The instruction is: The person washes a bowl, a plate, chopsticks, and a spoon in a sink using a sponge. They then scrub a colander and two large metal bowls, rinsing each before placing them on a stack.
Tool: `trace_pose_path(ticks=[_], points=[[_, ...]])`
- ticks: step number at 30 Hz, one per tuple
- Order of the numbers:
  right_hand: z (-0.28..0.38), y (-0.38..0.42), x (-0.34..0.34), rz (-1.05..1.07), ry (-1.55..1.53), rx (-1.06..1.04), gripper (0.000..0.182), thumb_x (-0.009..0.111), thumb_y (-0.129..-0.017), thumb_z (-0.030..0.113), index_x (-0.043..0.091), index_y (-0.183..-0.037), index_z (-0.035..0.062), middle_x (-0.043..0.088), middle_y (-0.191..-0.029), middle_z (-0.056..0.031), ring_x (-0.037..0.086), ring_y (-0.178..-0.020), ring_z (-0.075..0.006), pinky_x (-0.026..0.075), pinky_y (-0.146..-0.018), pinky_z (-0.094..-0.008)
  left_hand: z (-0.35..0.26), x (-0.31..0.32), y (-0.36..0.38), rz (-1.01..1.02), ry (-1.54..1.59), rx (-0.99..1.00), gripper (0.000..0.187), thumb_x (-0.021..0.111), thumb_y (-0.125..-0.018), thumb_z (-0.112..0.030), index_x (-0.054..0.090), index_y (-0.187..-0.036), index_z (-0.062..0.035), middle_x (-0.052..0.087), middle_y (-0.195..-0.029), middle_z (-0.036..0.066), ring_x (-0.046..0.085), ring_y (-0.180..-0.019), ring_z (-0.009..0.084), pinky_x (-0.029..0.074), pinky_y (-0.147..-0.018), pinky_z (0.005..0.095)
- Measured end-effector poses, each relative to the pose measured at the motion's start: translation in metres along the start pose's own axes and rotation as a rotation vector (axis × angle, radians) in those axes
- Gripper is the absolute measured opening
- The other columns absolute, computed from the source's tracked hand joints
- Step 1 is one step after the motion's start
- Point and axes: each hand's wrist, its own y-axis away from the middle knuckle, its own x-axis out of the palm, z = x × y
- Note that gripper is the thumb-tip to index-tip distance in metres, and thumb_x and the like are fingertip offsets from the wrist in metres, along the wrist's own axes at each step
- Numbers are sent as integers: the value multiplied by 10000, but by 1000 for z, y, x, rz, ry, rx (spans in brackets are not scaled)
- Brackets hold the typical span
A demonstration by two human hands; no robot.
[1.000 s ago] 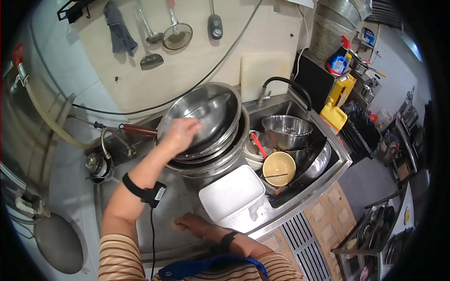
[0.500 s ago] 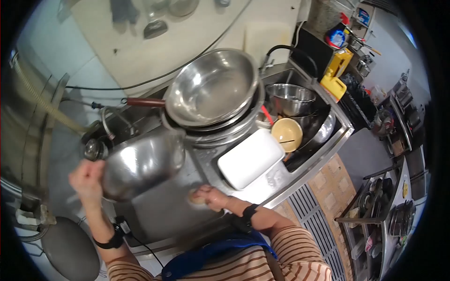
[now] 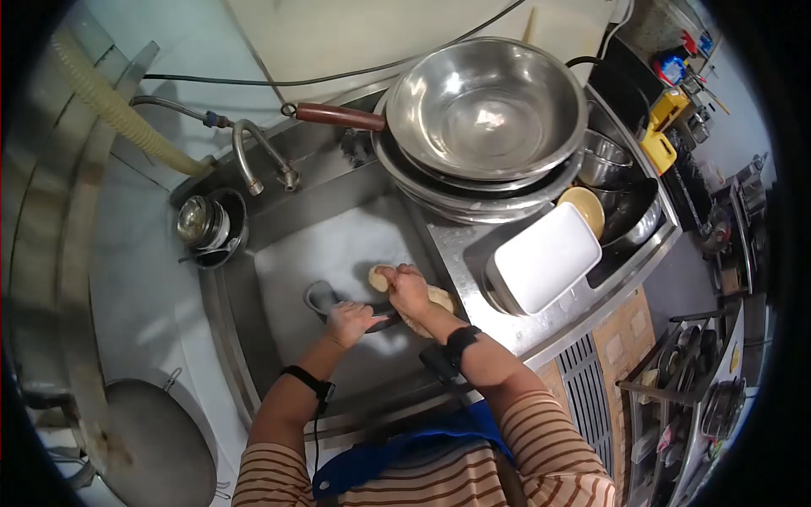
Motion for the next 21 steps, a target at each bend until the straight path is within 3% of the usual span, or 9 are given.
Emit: trace_pose_path(ticks=[5, 6, 7, 9, 10, 13, 16, 18, 21], points=[[-15, -35, 36, 358, 229, -2, 416, 496, -788, 140, 542, -1189, 243, 540, -1121, -128, 445, -1125, -308, 315, -933, -530, 19, 33, 37, 276, 123, 25, 356, 670, -675, -435, 523, -655, -111, 502, -674, 10, 539, -690, 185, 449, -614, 341], [-25, -42, 50, 450, 290, -2, 419, 404, -855, 182, 462, -1267, 236, 453, -1263, -138, 382, -1196, -313, 266, -936, -602, 23, 42, 44, 362, 177, 3, 361, 663, -684, -451, 547, -707, -111, 528, -730, 22, 550, -731, 194, 453, -656, 348], [-38, -42, 71, 432, 360, 28, 425, 410, -858, 180, 442, -1277, 242, 418, -1295, -138, 363, -1212, -317, 262, -941, -602, 28, 49, 49, 444, 230, -19, 374, 656, -693, -468, 570, -759, -110, 555, -786, 33, 560, -772, 203, 458, -699, 354], [-63, -35, 108, 396, 503, 83, 443, 423, -863, 174, 403, -1298, 253, 348, -1361, -137, 325, -1244, -327, 253, -951, -602, 30, 40, 36, 273, 182, -129, 424, 670, -700, -444, 581, -908, -85, 580, -922, 84, 551, -905, 268, 429, -825, 346], [-69, -36, 112, 543, 555, 84, 472, 409, -883, 196, 327, -1347, 225, 168, -1462, -128, 251, -1289, -351, 254, -946, -621, 33, 38, 32, 189, 155, -182, 464, 678, -704, -432, 586, -982, -72, 592, -989, 110, 547, -972, 301, 415, -887, 343], [-83, -36, 128, 693, 654, 141, 487, 409, -887, 205, 306, -1363, 183, 180, -1464, -126, 259, -1279, -366, 288, -903, -638, 55, 80, 62, -38, -87, -794, 635, 672, -744, -424, 494, -1180, 1, 504, -1183, 197, 469, -1119, 376, 304, -1009, 390], [-94, -50, 145, 713, 340, 303, 350, 454, -861, 218, 484, -1197, 123, 437, -1273, -154, 435, -1164, -321, 372, -899, -515, 80, 99, 72, 253, 767, -1552, 714, 649, -792, -386, 370, -1271, 64, 472, -1213, 248, 451, -1138, 412, 339, -976, 426], [-96, -51, 150, 624, 72, 388, 244, 501, -832, 211, 601, -1017, 86, 592, -1066, -172, 555, -1045, -289, 430, -867, -414, 80, 108, 67, 212, 1024, -1671, 708, 594, -825, -419, 361, -1271, 80, 460, -1225, 270, 460, -1141, 402, 370, -947, 425], [-80, -82, 182, 754, 364, 226, 283, 498, -836, 198, 611, -1043, 42, 580, -1094, -182, 562, -1026, -307, 446, -874, -437, 71, 83, 28, 189, 1119, -1750, 720, 530, -849, -484, 388, -1238, 106, 472, -1212, 287, 499, -1110, 364, 434, -861, 407]])
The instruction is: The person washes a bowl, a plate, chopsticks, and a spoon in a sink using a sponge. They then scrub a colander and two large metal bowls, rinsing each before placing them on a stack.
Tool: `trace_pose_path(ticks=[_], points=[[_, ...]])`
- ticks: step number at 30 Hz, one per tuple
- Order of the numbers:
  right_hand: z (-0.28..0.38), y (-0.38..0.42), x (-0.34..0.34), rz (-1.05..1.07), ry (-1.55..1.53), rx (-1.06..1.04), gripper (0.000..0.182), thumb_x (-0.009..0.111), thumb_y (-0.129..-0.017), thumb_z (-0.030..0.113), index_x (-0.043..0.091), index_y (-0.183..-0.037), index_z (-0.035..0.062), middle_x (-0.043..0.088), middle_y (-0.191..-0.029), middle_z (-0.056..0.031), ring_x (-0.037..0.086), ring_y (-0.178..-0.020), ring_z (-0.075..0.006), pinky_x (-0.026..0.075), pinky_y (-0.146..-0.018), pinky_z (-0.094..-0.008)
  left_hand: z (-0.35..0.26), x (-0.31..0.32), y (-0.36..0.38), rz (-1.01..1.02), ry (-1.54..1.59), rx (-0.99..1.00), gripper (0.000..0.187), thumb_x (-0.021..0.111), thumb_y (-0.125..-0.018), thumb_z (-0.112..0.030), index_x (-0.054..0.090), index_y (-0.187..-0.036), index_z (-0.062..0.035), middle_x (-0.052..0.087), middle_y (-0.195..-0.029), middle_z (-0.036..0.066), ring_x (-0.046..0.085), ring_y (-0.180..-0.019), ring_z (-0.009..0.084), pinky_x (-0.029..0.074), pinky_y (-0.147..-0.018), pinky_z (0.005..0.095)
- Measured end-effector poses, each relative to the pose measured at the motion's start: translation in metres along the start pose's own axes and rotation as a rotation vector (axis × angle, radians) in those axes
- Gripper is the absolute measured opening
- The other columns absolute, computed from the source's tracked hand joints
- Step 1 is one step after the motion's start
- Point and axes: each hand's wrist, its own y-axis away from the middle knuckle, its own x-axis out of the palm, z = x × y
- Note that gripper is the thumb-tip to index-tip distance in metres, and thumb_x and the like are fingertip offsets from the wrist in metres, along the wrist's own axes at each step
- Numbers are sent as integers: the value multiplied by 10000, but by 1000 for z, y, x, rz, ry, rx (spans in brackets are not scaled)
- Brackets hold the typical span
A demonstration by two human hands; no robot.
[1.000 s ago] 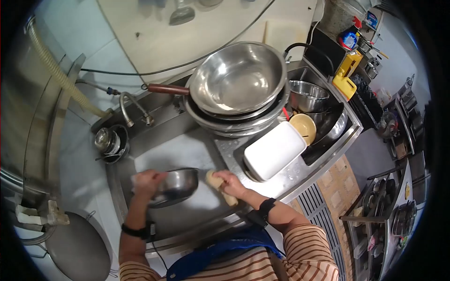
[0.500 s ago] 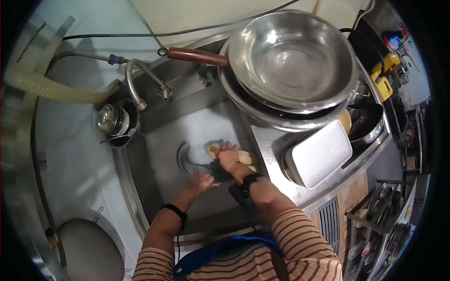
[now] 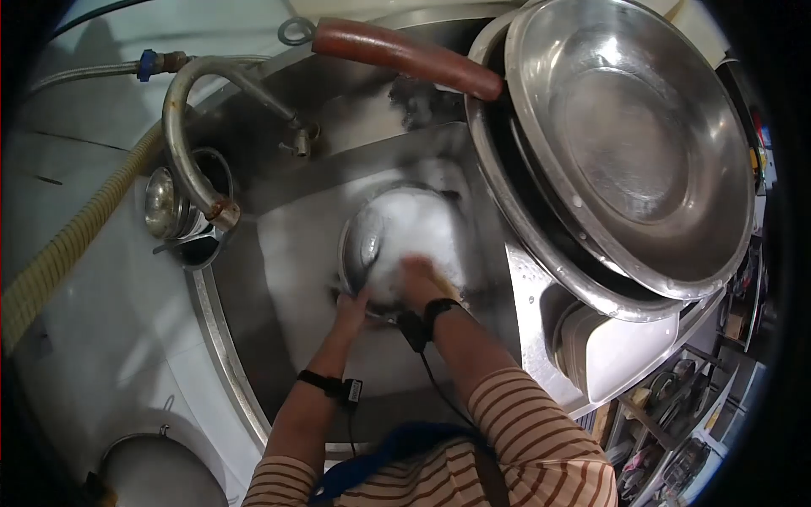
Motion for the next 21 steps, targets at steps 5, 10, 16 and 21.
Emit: trace_pose_path(ticks=[5, 10, 16, 21], points=[[53, -31, -7, -371, -493, -25, 284, 539, -796, 161, 590, -1022, -4, 563, -1042, -256, 582, -906, -394, 471, -826, -419, 11, -22, -27, -76, -171, 255, 687, 477, -870, -517, 442, -1202, 83, 537, -1107, 250, 570, -1005, 304, 514, -694, 370], [90, 34, -37, -112, -408, -357, 294, 540, -789, 180, 589, -1041, 36, 568, -1027, -241, 582, -914, -379, 460, -836, -423, -41, -26, 15, -41, 80, 174, 530, 529, -873, -297, 375, -1268, 21, 512, -1130, 195, 610, -854, 285, 537, -503, 338], [20, 87, -9, 125, -24, -236, 256, 558, -813, 210, 623, -1057, 170, 618, -1015, -146, 588, -969, -328, 473, -806, -434, -18, -37, 22, -184, -109, 175, 588, 552, -732, 10, 376, -1288, -65, 569, -967, 157, 614, -679, 254, 500, -388, 319], [-29, 55, -10, 259, 267, -200, 273, 579, -800, 172, 625, -1062, 108, 631, -992, -133, 593, -981, -311, 487, -783, -377, -35, -33, 50, -2, -244, 127, 693, 547, -677, 31, 336, -1324, -99, 560, -981, 167, 611, -671, 261, 500, -394, 325]])
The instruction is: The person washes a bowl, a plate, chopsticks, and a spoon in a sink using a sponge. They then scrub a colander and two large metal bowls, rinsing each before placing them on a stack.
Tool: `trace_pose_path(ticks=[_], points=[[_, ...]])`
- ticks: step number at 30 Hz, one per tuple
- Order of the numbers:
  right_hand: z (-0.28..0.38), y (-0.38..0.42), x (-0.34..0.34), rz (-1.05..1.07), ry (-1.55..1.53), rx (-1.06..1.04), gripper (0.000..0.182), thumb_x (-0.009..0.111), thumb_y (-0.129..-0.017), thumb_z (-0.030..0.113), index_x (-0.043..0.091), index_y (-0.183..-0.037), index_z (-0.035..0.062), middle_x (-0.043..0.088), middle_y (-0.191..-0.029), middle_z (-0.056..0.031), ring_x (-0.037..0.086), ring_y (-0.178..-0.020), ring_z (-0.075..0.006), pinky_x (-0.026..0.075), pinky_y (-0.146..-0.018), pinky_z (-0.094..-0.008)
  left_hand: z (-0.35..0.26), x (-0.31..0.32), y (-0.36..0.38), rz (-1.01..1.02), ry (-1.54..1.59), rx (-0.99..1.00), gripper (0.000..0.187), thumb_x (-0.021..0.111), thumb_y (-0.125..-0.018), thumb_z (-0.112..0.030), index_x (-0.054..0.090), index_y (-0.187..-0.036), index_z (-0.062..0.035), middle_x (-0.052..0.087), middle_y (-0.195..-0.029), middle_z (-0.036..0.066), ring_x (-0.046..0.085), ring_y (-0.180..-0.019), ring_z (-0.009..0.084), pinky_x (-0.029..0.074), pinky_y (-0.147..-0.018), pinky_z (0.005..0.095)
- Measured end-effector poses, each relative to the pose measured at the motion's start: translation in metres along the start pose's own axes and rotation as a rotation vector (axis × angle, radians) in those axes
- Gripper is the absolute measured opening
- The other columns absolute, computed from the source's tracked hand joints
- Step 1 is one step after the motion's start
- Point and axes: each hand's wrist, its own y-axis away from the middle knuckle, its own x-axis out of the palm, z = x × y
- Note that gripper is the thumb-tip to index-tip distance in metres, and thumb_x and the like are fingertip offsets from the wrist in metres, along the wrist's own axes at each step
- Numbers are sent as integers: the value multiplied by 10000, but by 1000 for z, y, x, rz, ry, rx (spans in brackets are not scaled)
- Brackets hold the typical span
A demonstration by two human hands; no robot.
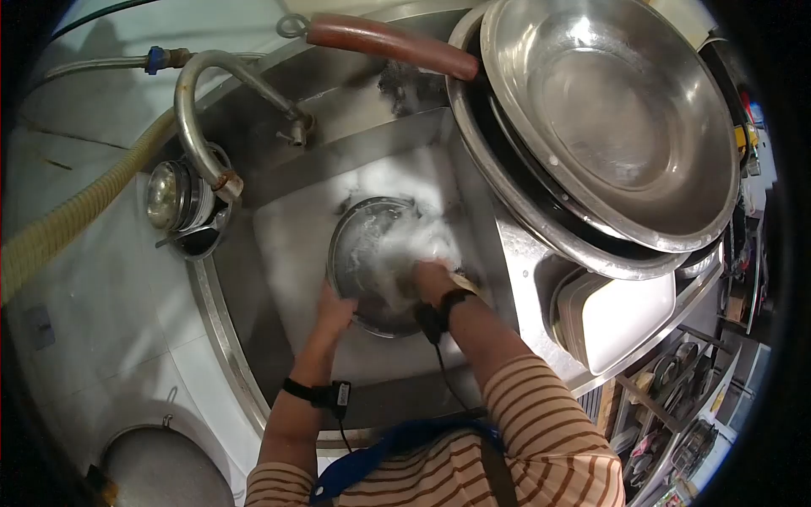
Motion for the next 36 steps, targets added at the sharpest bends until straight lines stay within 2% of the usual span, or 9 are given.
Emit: trace_pose_path(ticks=[1, 3, 5, 7, 13, 19, 23, 31, 36], points=[[3, -39, -12, 250, 11, 50, 253, 592, -790, 152, 627, -1025, 66, 619, -983, -133, 597, -956, -288, 494, -745, -377, 1, 4, 3, 12, 35, -27, 708, 549, -672, 34, 322, -1330, -99, 560, -980, 166, 612, -682, 260, 506, -402, 329], [23, -80, 0, -151, 210, 193, 213, 587, -778, 123, 635, -977, 62, 625, -942, -97, 611, -869, -247, 499, -688, -374, 3, 11, 12, 33, 103, -79, 739, 552, -663, 41, 293, -1341, -101, 561, -978, 164, 612, -705, 258, 518, -418, 339], [32, -120, 17, -761, -181, 222, 187, 535, -789, 112, 601, -962, 83, 629, -902, -83, 610, -805, -247, 494, -657, -374, 18, 16, 6, 52, 141, -127, 728, 558, -670, 29, 287, -1333, -96, 556, -992, 161, 612, -739, 256, 529, -432, 345], [70, -201, 33, -638, -1021, 64, 236, 522, -783, 125, 537, -1014, 74, 597, -929, -122, 592, -839, -286, 491, -665, -390, 38, 18, -6, 77, 196, -199, 703, 561, -681, 13, 289, -1322, -84, 549, -1008, 158, 611, -768, 254, 540, -450, 349], [138, 28, -98, -835, -636, -331, 470, 507, -753, 48, 449, -1214, 119, 492, -1123, -213, 514, -1039, -351, 466, -834, -431, 24, -17, 0, 78, 308, -179, 579, 548, -725, -14, 339, -1264, -14, 521, -1068, 154, 599, -845, 265, 553, -540, 375], [96, -65, -84, -1064, -340, -225, 506, 489, -773, 90, 445, -1276, 124, 387, -1296, -211, 494, -1022, -410, 385, -920, -467, 59, -12, 10, 29, 458, 248, 557, 493, -704, 57, 392, -1250, 5, 527, -1134, 155, 565, -956, 255, 463, -823, 323], [16, -27, -96, -471, -501, 507, 420, 486, -773, 161, 544, -1184, 98, 513, -1228, -180, 466, -1141, -334, 403, -938, -389, 98, -22, 2, -35, 280, 109, 646, 490, -671, 73, 351, -1298, 4, 503, -1188, 155, 535, -1033, 235, 427, -862, 299], [-31, -29, -60, -377, -1246, 622, 209, 488, -783, 75, 632, -927, 29, 642, -1011, -116, 604, -963, -203, 455, -692, -264, 81, -13, 11, -150, -80, 487, 763, 593, -609, 5, 283, -1307, -8, 477, -1192, 165, 514, -1039, 259, 422, -877, 334], [-20, -110, -30, -1074, -1550, -104, 222, 559, -665, -56, 606, -843, 68, 626, -807, -113, 607, -792, -266, 484, -684, -331, 5, -37, 12, -124, -38, 374, 546, 631, -615, -44, 412, -1108, 42, 500, -1099, 187, 518, -997, 297, 423, -862, 373]])
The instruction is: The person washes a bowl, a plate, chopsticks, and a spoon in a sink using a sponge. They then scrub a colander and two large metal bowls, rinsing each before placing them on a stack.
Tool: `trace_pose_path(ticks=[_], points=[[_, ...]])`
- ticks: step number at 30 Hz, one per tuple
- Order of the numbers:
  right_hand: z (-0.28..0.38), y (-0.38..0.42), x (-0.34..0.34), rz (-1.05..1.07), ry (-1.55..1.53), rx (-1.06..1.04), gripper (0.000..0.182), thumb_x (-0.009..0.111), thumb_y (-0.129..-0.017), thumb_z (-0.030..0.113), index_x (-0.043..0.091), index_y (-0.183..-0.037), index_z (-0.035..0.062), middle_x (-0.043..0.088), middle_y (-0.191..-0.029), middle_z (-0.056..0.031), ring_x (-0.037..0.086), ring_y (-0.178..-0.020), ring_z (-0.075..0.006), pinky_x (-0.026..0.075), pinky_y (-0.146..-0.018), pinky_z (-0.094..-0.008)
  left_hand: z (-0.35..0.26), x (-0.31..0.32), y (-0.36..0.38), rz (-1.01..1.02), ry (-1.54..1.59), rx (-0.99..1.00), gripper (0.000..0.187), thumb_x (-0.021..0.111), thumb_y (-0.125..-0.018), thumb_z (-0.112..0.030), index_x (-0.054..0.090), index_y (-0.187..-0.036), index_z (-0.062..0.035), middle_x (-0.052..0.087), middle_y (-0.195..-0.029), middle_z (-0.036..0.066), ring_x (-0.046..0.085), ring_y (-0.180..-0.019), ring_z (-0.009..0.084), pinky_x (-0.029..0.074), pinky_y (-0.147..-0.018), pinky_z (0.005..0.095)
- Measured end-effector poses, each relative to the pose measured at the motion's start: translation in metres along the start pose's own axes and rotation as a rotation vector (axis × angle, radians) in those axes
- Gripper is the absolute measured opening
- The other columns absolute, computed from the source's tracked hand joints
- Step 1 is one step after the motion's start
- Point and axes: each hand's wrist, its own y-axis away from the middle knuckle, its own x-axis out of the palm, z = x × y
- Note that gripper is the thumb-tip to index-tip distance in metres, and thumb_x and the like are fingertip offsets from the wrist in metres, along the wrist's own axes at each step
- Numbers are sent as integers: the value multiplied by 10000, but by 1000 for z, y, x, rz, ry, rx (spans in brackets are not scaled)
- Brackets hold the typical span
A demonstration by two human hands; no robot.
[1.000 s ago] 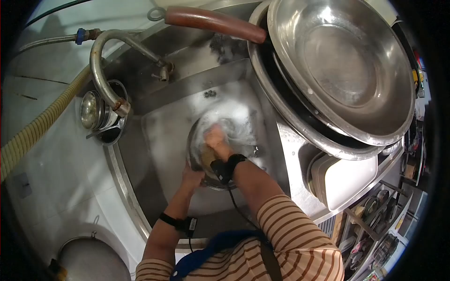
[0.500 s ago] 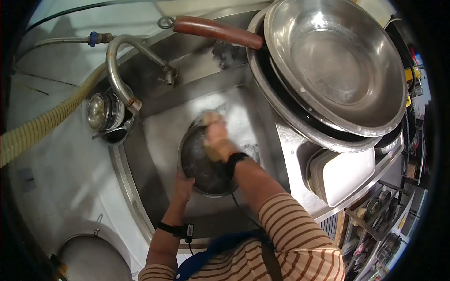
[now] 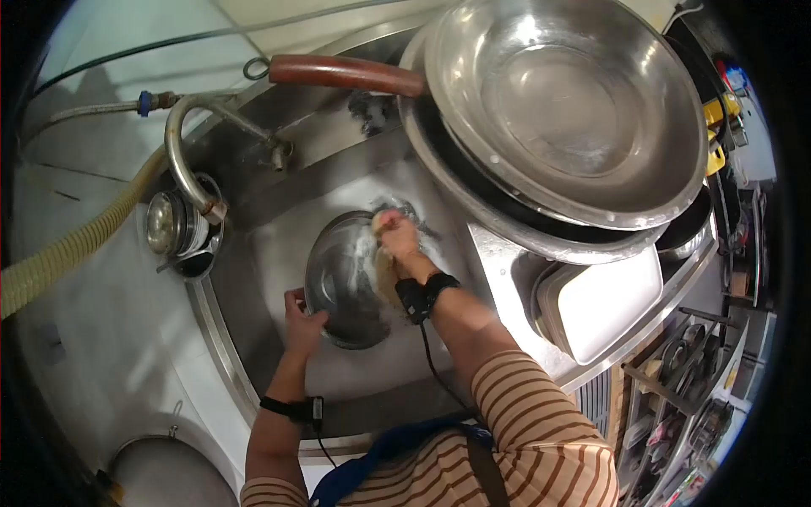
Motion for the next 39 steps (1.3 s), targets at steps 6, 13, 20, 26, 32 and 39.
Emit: trace_pose_path(ticks=[6, 13, 20, 26, 32, 39], points=[[161, 72, 69, 88, 288, -585, 259, 560, -707, 29, 589, -962, 69, 574, -935, -145, 525, -903, -308, 435, -812, -404, 12, 17, -101, -8, -275, -47, 243, 623, -659, -94, 535, -838, 45, 518, -963, 204, 536, -925, 348, 442, -762, 356], [69, -21, 22, -261, 525, -338, 295, 587, -727, 126, 570, -999, 13, 600, -924, -187, 572, -847, -330, 463, -757, -420, 3, 39, -39, -284, -385, 271, 365, 569, -644, -27, 571, -1006, 19, 528, -1097, 188, 535, -991, 339, 462, -807, 385], [34, 7, -72, -107, -263, 763, 391, 612, -787, 305, 585, -1012, -14, 602, -931, -76, 570, -796, -176, 465, -720, -330, 30, 39, 17, -263, -272, 481, 358, 577, -644, -16, 548, -999, 14, 515, -1146, 177, 530, -997, 348, 454, -835, 385], [133, 47, 12, 266, -12, 83, 310, 645, -712, 159, 583, -994, 46, 626, -783, -62, 569, -637, -180, 497, -576, -296, 26, 30, 9, -62, -422, 331, 298, 595, -673, -55, 573, -968, -18, 562, -1053, 162, 528, -1023, 327, 426, -857, 415], [172, 90, 59, 81, 668, -496, 383, 655, -707, 238, 574, -1032, 52, 632, -890, -171, 603, -809, -336, 480, -742, -380, 1, 29, -18, -92, -330, 269, 321, 569, -669, -51, 586, -988, -25, 571, -1087, 154, 535, -1023, 338, 432, -852, 423], [39, 48, -41, -338, 216, 95, 460, 607, -775, 259, 510, -1099, -53, 627, -885, -195, 601, -854, -282, 455, -784, -368, 15, 23, 29, -278, -95, 381, 206, 565, -678, -40, 576, -877, 12, 603, -1052, 165, 587, -901, 324, 470, -766, 361]])
